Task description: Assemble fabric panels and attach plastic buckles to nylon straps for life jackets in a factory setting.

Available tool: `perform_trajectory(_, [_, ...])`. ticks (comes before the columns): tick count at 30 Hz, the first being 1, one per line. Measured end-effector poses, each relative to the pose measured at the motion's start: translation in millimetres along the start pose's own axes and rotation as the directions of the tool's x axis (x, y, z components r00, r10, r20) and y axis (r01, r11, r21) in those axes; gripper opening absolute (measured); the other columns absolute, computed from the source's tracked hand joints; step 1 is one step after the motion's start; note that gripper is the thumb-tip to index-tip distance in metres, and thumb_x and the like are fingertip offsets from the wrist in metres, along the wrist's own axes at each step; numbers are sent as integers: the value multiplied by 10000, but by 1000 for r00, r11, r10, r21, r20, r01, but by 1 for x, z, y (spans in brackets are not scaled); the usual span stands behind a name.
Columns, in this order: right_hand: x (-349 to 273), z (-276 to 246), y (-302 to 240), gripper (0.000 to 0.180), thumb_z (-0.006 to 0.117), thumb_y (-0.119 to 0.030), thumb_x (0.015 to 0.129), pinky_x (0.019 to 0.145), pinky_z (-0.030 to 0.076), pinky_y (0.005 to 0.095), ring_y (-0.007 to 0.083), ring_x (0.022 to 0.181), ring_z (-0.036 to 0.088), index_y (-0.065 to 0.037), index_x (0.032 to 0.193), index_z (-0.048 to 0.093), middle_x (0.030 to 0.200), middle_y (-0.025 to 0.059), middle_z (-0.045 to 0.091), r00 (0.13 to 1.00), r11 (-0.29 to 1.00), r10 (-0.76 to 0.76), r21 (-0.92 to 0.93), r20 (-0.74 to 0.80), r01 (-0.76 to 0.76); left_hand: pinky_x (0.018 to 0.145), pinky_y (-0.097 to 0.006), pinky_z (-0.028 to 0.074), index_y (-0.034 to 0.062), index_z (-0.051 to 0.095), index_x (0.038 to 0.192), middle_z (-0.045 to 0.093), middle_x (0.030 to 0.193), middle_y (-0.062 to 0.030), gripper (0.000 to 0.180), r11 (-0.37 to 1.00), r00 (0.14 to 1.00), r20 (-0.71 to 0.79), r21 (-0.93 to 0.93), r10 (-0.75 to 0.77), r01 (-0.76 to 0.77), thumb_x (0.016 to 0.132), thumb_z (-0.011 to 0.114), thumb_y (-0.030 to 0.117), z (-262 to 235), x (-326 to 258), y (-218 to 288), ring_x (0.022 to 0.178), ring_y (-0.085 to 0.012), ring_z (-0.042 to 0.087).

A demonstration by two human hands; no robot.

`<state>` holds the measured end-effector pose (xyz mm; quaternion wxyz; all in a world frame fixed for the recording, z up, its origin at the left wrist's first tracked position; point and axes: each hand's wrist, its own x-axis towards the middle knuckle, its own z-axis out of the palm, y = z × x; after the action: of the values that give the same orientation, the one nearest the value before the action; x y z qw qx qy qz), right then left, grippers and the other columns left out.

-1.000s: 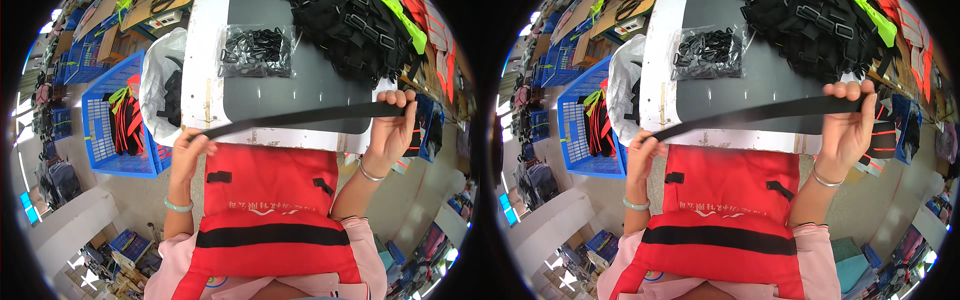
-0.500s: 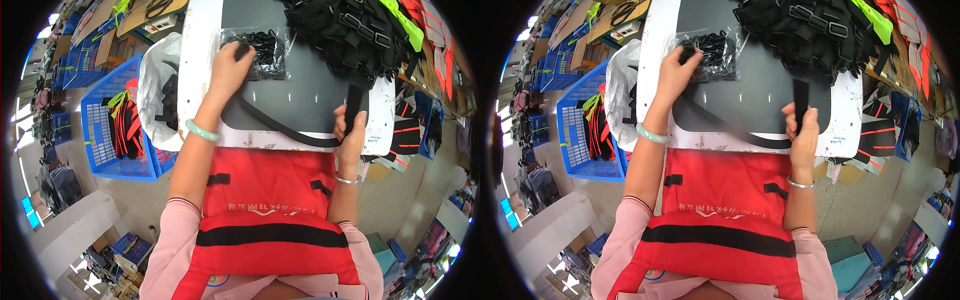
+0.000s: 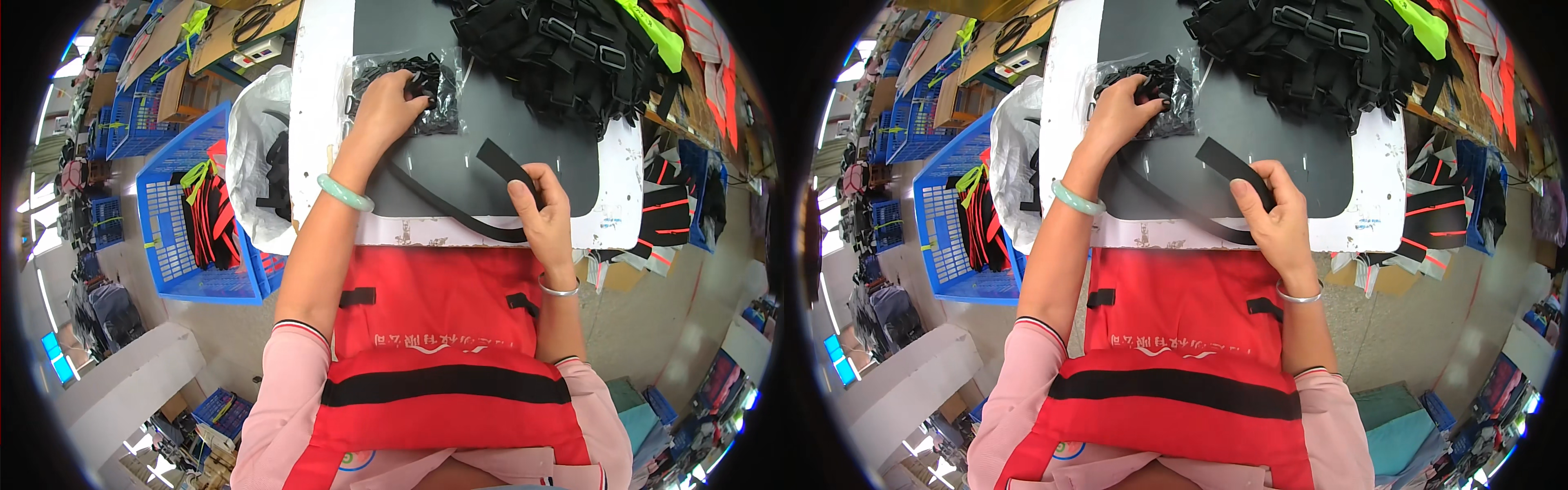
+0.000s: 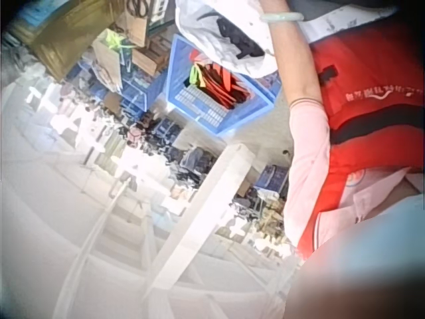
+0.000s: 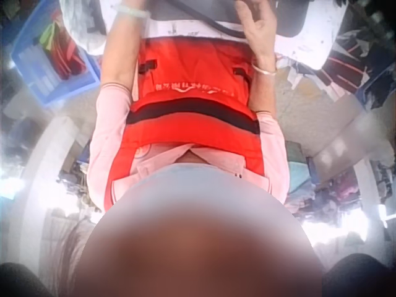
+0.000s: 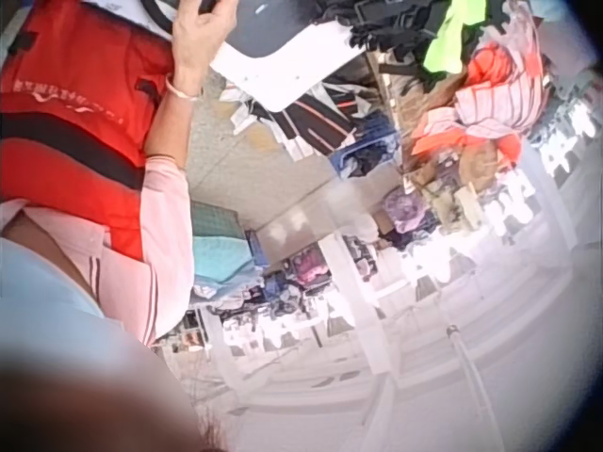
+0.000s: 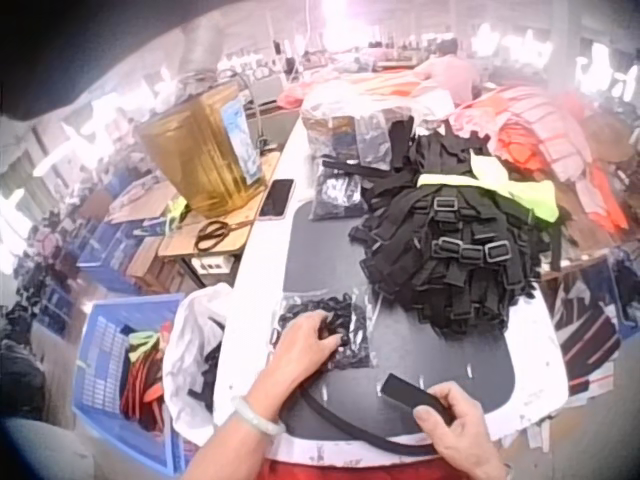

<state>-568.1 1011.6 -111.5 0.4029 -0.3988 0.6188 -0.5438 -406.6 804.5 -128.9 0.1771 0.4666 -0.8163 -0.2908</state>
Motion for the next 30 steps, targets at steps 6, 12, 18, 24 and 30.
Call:
perform_trajectory(6, [-3, 0, 2, 261, 660, -242, 846, 569, 389, 229, 80, 632, 448, -15, 908, 546, 697, 5, 525, 999, 988, 15, -153, 33, -10, 709, -398, 472, -30, 614, 977, 624, 829, -183, 325, 998, 998, -42, -8, 54, -54, 721, 667, 164, 4, 1, -3, 779, -360, 595])
perform_trajectory(12, [-4, 3, -8, 246, 653, -229, 838, 568, 402, 245, 100, 618, 473, -14, 904, 553, 690, 31, 553, 998, 973, 34, -231, 44, -23, 717, -413, 469, 21, 634, 985, 635, 840, -167, 268, 964, 958, -127, 109, 257, -244, 754, 654, 156, 11, 7, -11, 772, -378, 589])
perform_trajectory(18, [0, 5, -11, 227, 644, -205, 840, 561, 407, 254, 105, 607, 483, -8, 907, 555, 678, 39, 555, 999, 962, -15, -271, 33, 24, 537, -287, 441, 16, 626, 934, 665, 813, -133, 185, 869, 988, 39, -473, -146, 147, 814, 640, 157, -18, -21, -4, 592, -212, 569])
perform_trajectory(24, [16, 24, -28, 189, 625, -179, 849, 538, 390, 244, 88, 578, 465, -6, 889, 557, 644, 36, 538, 998, 986, -14, -163, 68, 25, 440, -177, 364, 32, 602, 897, 659, 765, -71, 151, 377, 947, 269, -870, -176, 317, 841, 650, 164, -22, -68, 23, 511, -58, 510])
perform_trajectory(30, [14, 30, -18, 197, 606, -189, 843, 486, 350, 263, 82, 522, 428, -6, 799, 547, 574, 38, 503, 995, 972, 16, -236, 95, 7, 441, -177, 384, 31, 569, 898, 637, 666, -68, 123, 406, 960, 151, -882, -236, 239, 852, 639, 120, -6, -96, 42, 487, -59, 516])
